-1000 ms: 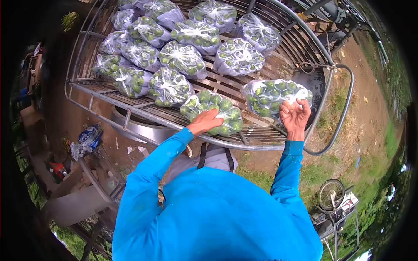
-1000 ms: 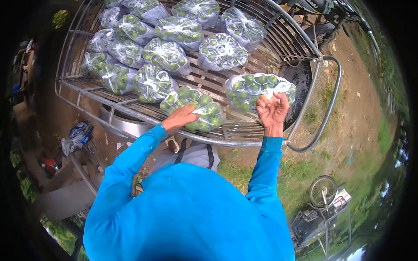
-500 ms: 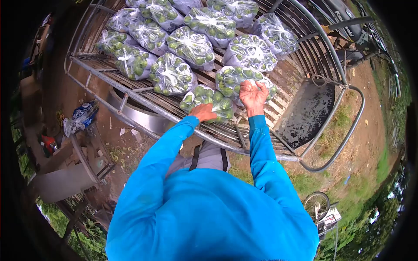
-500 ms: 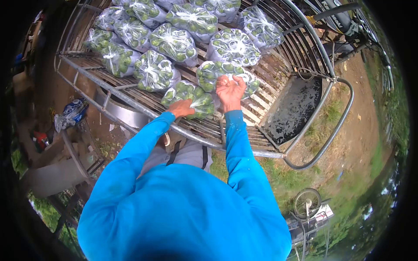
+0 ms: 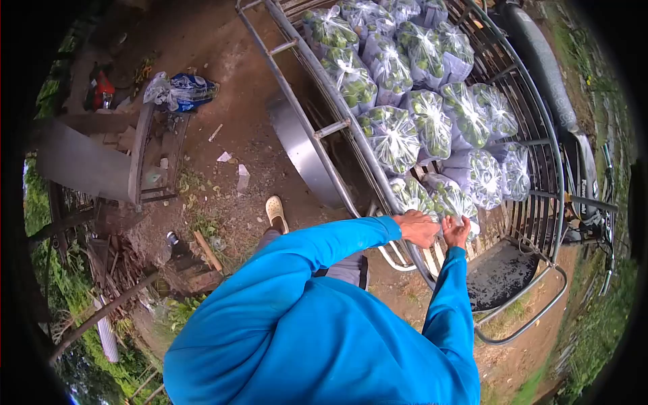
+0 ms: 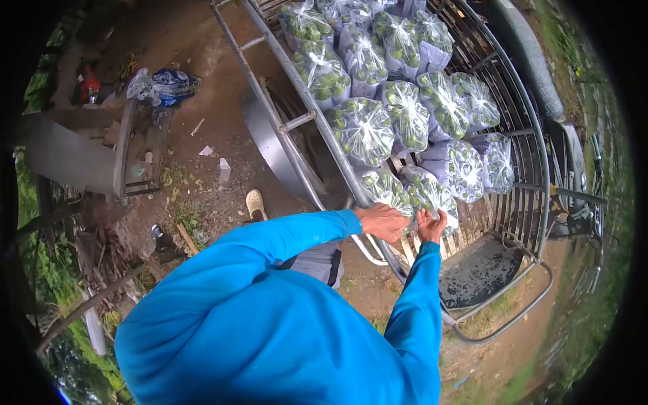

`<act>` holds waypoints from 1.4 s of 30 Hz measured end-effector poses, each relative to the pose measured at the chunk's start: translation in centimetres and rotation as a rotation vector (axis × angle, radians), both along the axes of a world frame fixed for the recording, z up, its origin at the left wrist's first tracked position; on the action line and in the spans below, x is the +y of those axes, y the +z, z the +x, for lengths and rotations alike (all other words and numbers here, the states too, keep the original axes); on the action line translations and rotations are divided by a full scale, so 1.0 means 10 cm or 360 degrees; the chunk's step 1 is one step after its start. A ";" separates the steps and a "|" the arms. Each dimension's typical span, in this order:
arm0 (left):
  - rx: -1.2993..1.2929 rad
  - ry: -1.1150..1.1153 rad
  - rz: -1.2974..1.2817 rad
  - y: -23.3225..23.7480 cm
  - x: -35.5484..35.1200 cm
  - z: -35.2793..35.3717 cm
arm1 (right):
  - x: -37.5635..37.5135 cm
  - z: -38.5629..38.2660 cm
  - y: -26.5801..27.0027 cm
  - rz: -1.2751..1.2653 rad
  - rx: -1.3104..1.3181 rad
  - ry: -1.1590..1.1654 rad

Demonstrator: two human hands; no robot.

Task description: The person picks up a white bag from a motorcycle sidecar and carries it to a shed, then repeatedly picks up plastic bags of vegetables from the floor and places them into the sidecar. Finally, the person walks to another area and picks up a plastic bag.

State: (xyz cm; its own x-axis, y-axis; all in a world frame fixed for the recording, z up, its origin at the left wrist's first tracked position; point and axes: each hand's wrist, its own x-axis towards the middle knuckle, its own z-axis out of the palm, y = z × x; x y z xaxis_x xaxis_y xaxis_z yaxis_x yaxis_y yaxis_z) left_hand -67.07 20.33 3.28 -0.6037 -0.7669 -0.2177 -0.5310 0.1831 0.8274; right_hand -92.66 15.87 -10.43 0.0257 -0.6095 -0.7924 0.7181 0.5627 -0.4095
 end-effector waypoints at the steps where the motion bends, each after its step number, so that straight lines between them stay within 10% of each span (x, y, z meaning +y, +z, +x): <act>1: 0.0135 -0.0042 -0.0122 0.17 0.12 0.20 | 0.03 0.01 -0.03 -0.0056 0.0149 0.0178; 7: 0.0736 0.0171 -0.0049 0.81 1.19 2.55 | 0.11 1.28 0.83 -0.0304 0.0885 0.0523; 12: -0.0106 0.1197 0.0354 0.17 2.45 5.23 | -0.06 3.14 1.40 -0.0884 0.1480 0.1109; 16: 0.0326 0.1848 0.0330 0.31 2.97 6.89 | -0.19 4.63 1.68 -0.1554 0.2211 0.1271; 21: 0.0562 0.2327 0.0363 0.66 2.53 8.09 | -0.56 6.11 1.74 -0.1923 0.2116 0.1480; 28: 0.0573 0.2405 0.0748 -0.21 1.91 9.32 | -1.59 8.47 1.64 -0.1973 0.1362 0.1313; 33: 0.0521 0.2839 0.1779 -0.35 1.86 9.32 | -2.30 9.97 1.72 -0.1950 0.0768 0.1448; 38: 0.0779 0.2825 0.2067 -0.62 1.36 9.88 | -3.20 11.36 2.12 -0.2005 0.0762 0.2147; 40: 0.0814 0.2973 0.2006 -0.46 0.90 10.27 | -3.62 11.84 1.87 -0.1812 0.0011 0.2341; 42: 0.0858 0.3023 0.2127 -0.68 0.43 10.90 | -4.16 12.43 1.37 -0.1947 0.0475 0.2733</act>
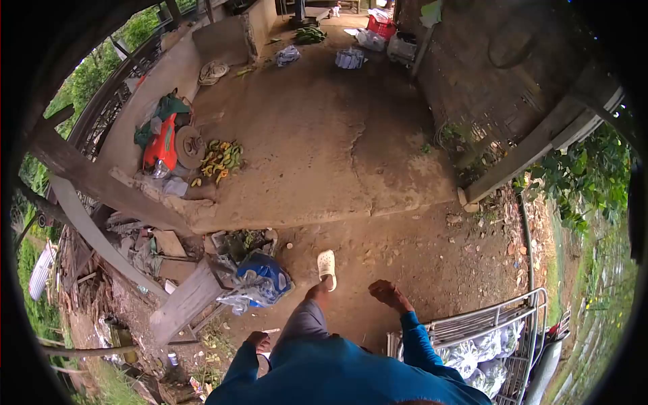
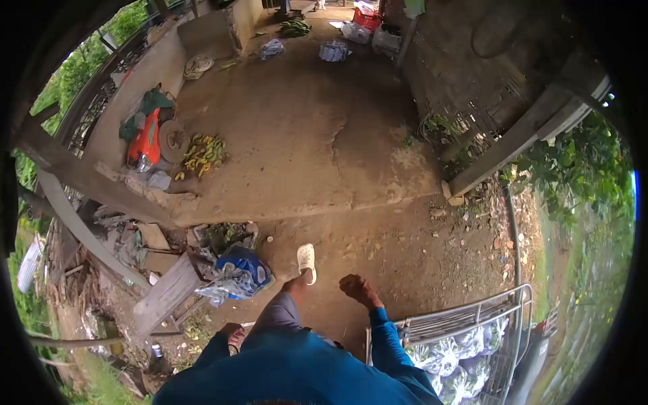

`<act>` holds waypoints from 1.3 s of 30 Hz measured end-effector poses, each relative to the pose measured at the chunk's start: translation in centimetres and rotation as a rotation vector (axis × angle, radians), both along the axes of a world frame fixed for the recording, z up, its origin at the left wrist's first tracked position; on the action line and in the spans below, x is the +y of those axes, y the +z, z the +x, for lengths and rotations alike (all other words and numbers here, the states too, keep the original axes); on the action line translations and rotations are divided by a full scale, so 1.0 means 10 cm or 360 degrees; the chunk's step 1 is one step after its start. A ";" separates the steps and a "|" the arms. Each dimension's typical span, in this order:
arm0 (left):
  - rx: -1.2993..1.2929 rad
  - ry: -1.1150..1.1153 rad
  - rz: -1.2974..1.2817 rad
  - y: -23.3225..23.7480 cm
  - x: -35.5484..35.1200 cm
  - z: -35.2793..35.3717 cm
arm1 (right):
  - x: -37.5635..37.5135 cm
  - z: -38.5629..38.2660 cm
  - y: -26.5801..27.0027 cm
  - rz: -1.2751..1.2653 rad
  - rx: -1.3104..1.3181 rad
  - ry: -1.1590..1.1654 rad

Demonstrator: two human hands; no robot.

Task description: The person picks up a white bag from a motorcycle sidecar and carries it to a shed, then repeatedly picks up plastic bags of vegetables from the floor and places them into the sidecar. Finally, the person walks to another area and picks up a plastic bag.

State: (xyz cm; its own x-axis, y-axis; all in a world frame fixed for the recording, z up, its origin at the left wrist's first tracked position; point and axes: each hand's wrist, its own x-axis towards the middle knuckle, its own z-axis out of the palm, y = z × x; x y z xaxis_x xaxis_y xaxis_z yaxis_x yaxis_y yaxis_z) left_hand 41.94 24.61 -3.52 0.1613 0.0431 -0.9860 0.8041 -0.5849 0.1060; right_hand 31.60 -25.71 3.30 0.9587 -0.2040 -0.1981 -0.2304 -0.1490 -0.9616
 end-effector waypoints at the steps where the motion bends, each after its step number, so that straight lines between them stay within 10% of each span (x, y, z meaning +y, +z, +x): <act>1: 0.0016 0.0006 -0.0004 -0.10 -0.18 0.32 | -0.18 0.18 -0.35 -0.0397 0.0337 0.0164; 5: 0.0097 0.0255 -0.0358 -0.75 -0.93 1.90 | -0.94 0.69 -0.97 -0.0157 0.0837 -0.0077; 9: -0.0368 0.0183 -0.0436 -0.21 -2.48 3.59 | -1.65 1.02 -0.39 0.1155 0.1535 -0.0885; 11: -0.1477 -0.1152 -0.0950 -0.73 -3.03 4.56 | -2.02 1.20 -0.40 0.1242 0.1465 -0.1063; 14: -0.1138 -0.0441 -0.0766 0.56 -4.45 5.35 | -2.66 1.63 -0.57 0.1225 0.1507 -0.1115; 23: -0.0613 -0.0966 -0.0307 0.42 -5.53 7.21 | -4.42 4.88 -0.52 0.1292 0.1546 -0.0883; 31: -0.0619 -0.0007 -0.0418 1.28 -5.67 8.53 | -5.84 8.83 0.49 0.0704 0.0859 -0.0528; 36: -0.0591 0.0350 -0.0383 1.00 -6.11 9.63 | -6.54 10.47 0.27 0.0627 0.0784 -0.0325; 38: -0.0432 0.0429 -0.0260 0.80 -6.20 9.99 | -6.75 10.71 -0.10 -0.0137 0.0265 0.0132; 39: -0.0441 0.0421 -0.0285 0.73 -6.37 10.37 | -6.82 10.98 0.11 0.0015 0.0729 -0.0025</act>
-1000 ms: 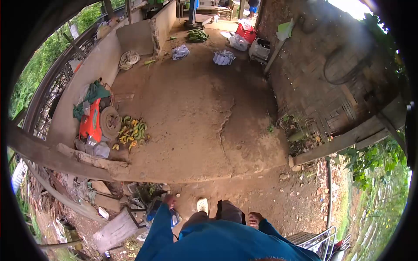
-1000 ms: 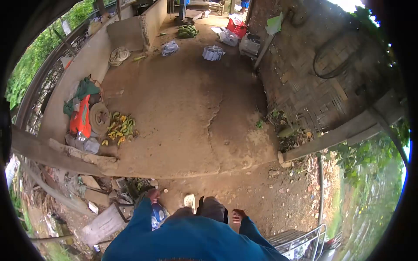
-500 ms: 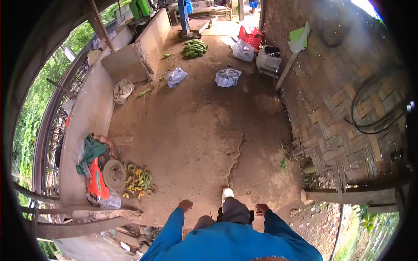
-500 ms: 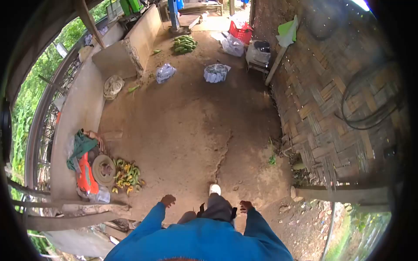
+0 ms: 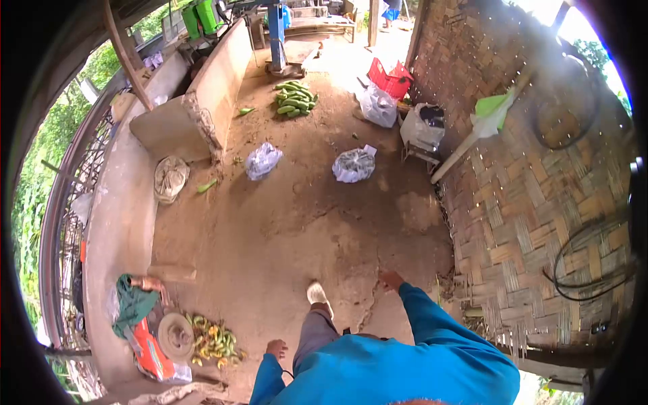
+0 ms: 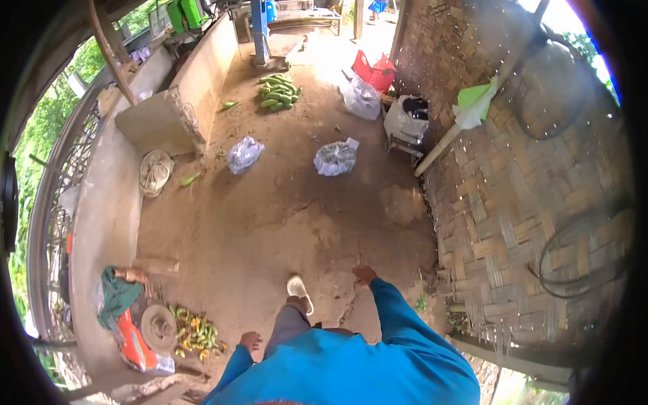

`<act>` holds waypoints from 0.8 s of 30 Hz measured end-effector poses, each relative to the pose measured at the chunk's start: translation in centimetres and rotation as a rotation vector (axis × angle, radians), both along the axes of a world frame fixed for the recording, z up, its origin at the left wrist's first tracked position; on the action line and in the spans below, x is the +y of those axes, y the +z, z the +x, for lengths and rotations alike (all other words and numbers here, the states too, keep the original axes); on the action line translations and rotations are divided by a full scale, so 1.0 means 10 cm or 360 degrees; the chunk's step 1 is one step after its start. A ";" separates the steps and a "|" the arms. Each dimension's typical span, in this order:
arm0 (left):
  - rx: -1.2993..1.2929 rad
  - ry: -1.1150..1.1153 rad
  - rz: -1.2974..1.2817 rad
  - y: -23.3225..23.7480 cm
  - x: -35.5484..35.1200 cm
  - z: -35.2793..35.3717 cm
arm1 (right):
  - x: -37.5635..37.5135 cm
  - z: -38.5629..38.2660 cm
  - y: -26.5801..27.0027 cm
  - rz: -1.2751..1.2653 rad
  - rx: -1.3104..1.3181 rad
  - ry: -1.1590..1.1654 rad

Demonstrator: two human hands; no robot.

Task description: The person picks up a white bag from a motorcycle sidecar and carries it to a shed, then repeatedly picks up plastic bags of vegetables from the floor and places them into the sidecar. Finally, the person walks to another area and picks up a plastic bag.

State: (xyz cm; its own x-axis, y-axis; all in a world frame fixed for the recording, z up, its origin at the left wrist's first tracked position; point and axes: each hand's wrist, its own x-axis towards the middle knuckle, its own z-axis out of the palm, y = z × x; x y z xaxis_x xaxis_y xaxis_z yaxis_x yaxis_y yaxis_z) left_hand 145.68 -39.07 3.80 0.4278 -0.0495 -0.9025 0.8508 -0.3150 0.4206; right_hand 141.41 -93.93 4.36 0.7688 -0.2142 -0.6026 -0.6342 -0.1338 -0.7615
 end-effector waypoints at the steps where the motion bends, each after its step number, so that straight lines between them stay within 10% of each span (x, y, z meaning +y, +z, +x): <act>1: 0.0109 -0.0035 0.0091 0.00 -0.04 0.20 | 0.07 0.08 0.19 0.0147 0.0492 -0.0191; 7: -0.0227 -0.0175 -0.0133 0.24 -0.86 2.09 | -0.22 0.82 0.68 0.0062 0.0823 -0.0409; 11: -0.0882 -0.0912 -0.0281 -0.28 -1.25 3.54 | -1.08 1.07 -0.37 0.1222 0.0566 -0.0682; 12: -0.0406 -0.0164 -0.0252 0.21 -1.67 3.81 | -1.01 1.39 -0.10 0.0792 0.0753 -0.0731; 14: -0.0511 -0.0090 -0.0409 0.07 -1.99 4.48 | -1.21 2.26 0.05 0.0367 0.0924 -0.0713; 19: -0.0516 -0.0556 0.0042 0.30 -2.81 5.62 | -1.65 3.46 -0.59 0.0443 0.1126 -0.0864; 24: -0.0341 -0.0669 0.0210 -0.22 -3.20 6.59 | -2.59 4.58 -1.62 0.0528 0.0204 -0.0065</act>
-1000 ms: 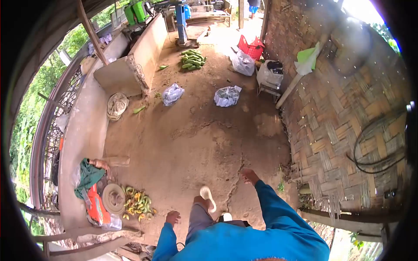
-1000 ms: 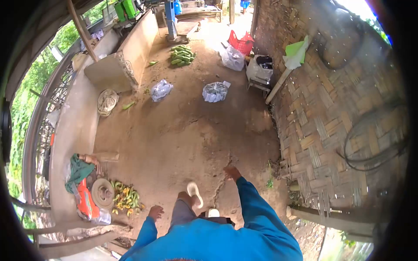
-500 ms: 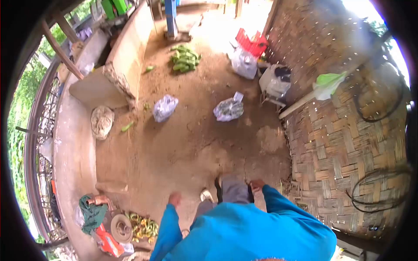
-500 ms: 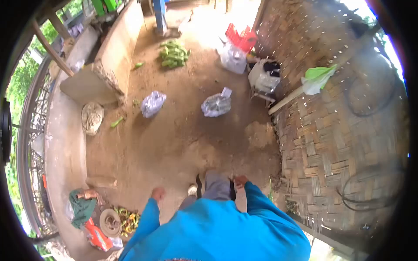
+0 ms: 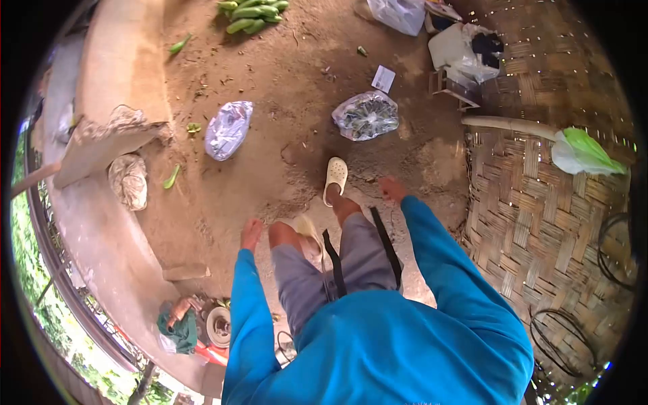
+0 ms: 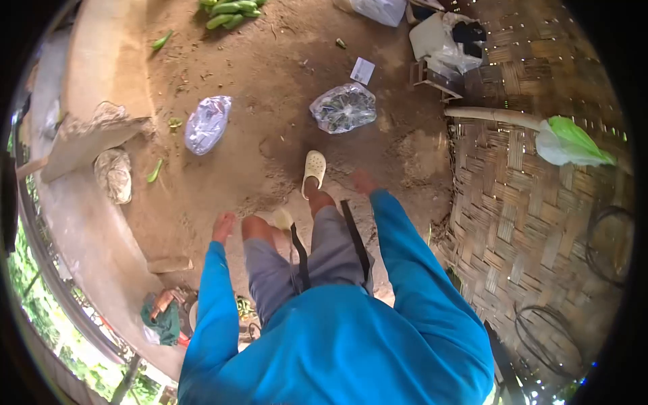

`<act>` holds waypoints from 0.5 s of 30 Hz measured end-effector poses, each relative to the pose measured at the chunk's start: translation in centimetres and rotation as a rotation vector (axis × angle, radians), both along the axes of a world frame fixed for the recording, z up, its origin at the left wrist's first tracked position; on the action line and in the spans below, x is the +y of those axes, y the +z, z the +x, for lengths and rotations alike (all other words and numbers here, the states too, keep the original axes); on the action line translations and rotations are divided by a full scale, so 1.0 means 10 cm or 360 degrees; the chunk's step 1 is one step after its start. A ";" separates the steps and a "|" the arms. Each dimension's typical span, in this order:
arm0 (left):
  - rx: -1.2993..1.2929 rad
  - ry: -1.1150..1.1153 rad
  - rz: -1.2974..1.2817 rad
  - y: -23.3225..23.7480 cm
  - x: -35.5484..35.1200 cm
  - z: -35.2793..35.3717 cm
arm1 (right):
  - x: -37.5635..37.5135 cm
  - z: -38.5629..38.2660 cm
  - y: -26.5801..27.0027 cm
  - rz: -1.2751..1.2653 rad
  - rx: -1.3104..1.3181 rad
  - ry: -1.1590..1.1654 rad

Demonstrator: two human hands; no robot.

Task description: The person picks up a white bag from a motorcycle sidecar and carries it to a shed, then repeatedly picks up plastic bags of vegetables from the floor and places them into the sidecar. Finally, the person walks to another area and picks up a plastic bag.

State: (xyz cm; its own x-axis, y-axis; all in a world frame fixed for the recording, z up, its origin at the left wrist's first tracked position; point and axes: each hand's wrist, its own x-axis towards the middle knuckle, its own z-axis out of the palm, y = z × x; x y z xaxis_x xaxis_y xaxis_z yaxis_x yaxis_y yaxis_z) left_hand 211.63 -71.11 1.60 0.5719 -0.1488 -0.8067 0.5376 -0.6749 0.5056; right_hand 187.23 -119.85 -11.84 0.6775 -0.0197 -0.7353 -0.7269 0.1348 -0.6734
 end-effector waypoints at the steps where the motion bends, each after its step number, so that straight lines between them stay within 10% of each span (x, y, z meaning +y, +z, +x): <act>1: 0.0045 0.0004 0.0023 -0.19 -0.02 0.19 | -0.08 0.29 -0.02 -0.0319 -0.0189 0.0340; 5: -0.0325 -0.0242 0.0035 -0.55 -0.11 1.05 | -0.52 1.00 -0.69 -0.0403 -0.0204 0.0255; 6: -0.0381 -0.0304 0.0121 -0.64 -0.16 1.30 | -0.54 1.33 -0.51 -0.0081 0.0591 -0.0420; 15: -0.0791 -0.0185 0.0497 -2.18 -0.26 3.15 | -0.91 1.99 -1.29 -0.0060 0.0505 -0.0950</act>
State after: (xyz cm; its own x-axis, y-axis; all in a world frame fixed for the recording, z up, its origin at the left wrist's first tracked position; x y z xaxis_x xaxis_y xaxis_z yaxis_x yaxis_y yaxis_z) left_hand 243.15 -73.72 -20.21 0.8862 -0.0319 -0.4622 0.2010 -0.8723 0.4458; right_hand 207.13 -128.99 -24.70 0.2940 -0.3530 -0.8883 -0.6982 0.5553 -0.4518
